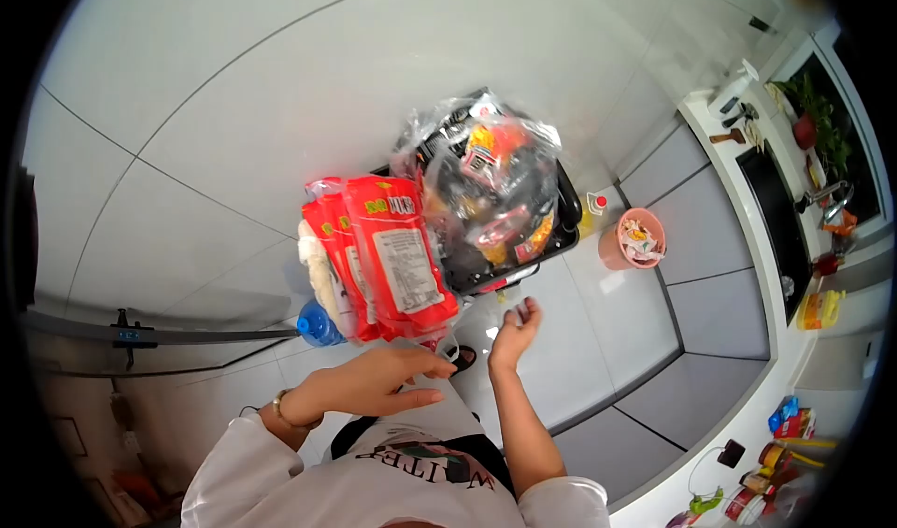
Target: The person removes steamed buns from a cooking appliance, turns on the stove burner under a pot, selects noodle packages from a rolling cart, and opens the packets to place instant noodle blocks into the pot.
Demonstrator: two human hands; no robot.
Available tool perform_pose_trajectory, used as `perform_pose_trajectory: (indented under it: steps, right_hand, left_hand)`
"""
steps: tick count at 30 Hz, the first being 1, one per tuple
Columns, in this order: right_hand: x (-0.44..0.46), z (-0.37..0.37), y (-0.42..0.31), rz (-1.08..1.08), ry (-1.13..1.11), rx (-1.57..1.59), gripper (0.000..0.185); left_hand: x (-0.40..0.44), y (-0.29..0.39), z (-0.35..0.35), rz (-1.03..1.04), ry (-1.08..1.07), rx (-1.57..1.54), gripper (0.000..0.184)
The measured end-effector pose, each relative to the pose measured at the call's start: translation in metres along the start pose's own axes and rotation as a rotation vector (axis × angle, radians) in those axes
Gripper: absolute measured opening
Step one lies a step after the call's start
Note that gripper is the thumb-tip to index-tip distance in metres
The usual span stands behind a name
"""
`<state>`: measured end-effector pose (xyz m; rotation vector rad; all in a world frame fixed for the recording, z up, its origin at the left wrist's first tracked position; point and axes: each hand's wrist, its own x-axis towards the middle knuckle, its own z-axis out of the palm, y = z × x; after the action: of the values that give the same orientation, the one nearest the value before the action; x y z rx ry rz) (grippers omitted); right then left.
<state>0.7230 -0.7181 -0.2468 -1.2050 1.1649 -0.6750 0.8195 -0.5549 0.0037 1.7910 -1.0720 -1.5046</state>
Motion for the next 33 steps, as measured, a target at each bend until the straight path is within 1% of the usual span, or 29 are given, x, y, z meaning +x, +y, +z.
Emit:
perform_pose_trajectory:
  steps: [1,2,3,4,5,6,7,8,9,10,11,12,13,14,15,16,17,18,19,21,22,23,25,27,29,30,31,32,33]
  right_hand:
    - [-0.006,0.008,-0.044,-0.220,0.003,-0.008,0.039]
    - [-0.017,0.014,-0.106,-0.438,0.004,-0.020,0.041]
    - [-0.020,0.022,-0.154,-0.658,-0.087,-0.003,0.040]
    - [-0.019,0.032,-0.197,-0.875,-0.178,0.018,0.040]
    - [-0.014,0.040,-0.228,-0.978,-0.324,-0.072,0.039]
    - [-0.010,0.051,-0.256,-1.128,-0.453,-0.266,0.038]
    - [-0.005,0.065,-0.274,-1.281,-0.515,-0.530,0.041]
    - [-0.001,0.076,-0.281,-1.355,-0.525,-0.693,0.037]
    - [0.002,0.083,-0.285,-1.429,-0.531,-0.857,0.033]
    - [0.005,0.081,-0.285,-1.427,-0.534,-0.866,0.033]
    - [0.010,0.074,-0.285,-1.337,-0.627,-1.045,0.028]
    - [0.014,0.066,-0.285,-1.234,-0.718,-1.220,0.024]
    - [0.017,0.058,-0.281,-1.229,-0.723,-1.232,0.024]
    - [0.021,0.049,-0.273,-1.287,-0.676,-1.200,0.019]
    - [0.022,0.041,-0.267,-1.345,-0.628,-1.164,0.015]
    - [0.020,0.034,-0.268,-1.284,-0.684,-1.248,0.015]
    - [0.019,0.031,-0.267,-1.285,-0.687,-1.245,0.015]
    - [0.018,0.030,-0.265,-1.312,-0.730,-1.189,0.015]
    - [0.016,0.027,-0.263,-1.331,-0.779,-1.137,0.015]
    - [0.018,0.018,-0.260,-1.347,-0.853,-1.127,0.021]
    - [0.018,0.015,-0.263,-1.342,-0.881,-1.104,0.024]
    - [0.016,0.011,-0.264,-1.329,-0.909,-1.085,0.027]
    - [0.018,0.006,-0.265,-1.324,-0.952,-1.102,0.028]
    - [0.021,0.002,-0.267,-1.328,-1.003,-1.119,0.030]
    - [0.021,0.001,-0.270,-1.356,-1.015,-1.043,0.028]
    - [0.022,0.002,-0.273,-1.356,-1.024,-1.038,0.028]
    - [0.023,0.003,-0.279,-1.433,-0.972,-0.830,0.028]
    - [0.023,0.003,-0.285,-1.495,-0.914,-0.621,0.028]
    - [0.021,0.012,-0.296,-1.494,-0.917,-0.620,0.028]
  left_hand:
    - [-0.006,0.014,-0.013,0.008,0.010,-0.006,0.043]
    - [-0.012,0.025,-0.022,0.051,0.168,-0.054,0.044]
    - [-0.015,0.031,-0.029,0.089,0.319,-0.104,0.044]
    - [-0.004,0.026,-0.036,0.252,0.551,0.015,0.048]
    - [0.013,0.017,-0.040,0.412,0.781,0.137,0.051]
    - [0.030,0.013,-0.045,0.425,0.920,0.213,0.055]
    - [0.047,0.009,-0.049,0.432,1.060,0.289,0.060]
    - [0.064,0.004,-0.052,0.426,1.059,0.278,0.060]
    - [0.080,0.000,-0.055,0.376,1.112,0.384,0.064]
    - [0.089,-0.003,-0.057,0.327,1.162,0.490,0.068]
    - [0.087,-0.001,-0.058,0.328,1.161,0.479,0.068]
    - [0.083,0.002,-0.056,0.279,1.078,0.541,0.071]
    - [0.080,0.005,-0.054,0.231,0.992,0.602,0.074]
    - [0.077,0.004,-0.053,0.207,0.970,0.628,0.066]
    - [0.075,0.002,-0.050,0.206,0.968,0.624,0.066]
    - [0.074,-0.001,-0.048,0.187,0.920,0.673,0.060]
    - [0.073,-0.003,-0.047,0.167,0.873,0.724,0.053]
    - [0.073,-0.002,-0.047,0.172,0.885,0.703,0.042]
    - [0.073,0.000,-0.049,0.165,0.882,0.699,0.042]
    - [0.078,0.009,-0.057,0.267,1.113,0.608,0.041]
    - [0.080,0.016,-0.060,0.267,1.175,0.609,0.043]
    - [0.086,0.017,-0.064,0.284,1.206,0.570,0.046]
    - [0.101,0.010,-0.067,0.208,1.230,0.477,0.047]
    - [0.111,0.000,-0.074,0.148,1.199,0.474,0.045]
    - [0.107,-0.003,-0.080,0.085,1.162,0.484,0.043]
    - [0.101,0.001,-0.082,0.083,1.090,0.557,0.041]
    - [0.098,0.003,-0.085,0.080,1.018,0.628,0.039]
    - [0.097,0.001,-0.085,0.085,1.001,0.604,0.033]
    - [0.095,0.003,-0.085,0.082,1.002,0.602,0.033]
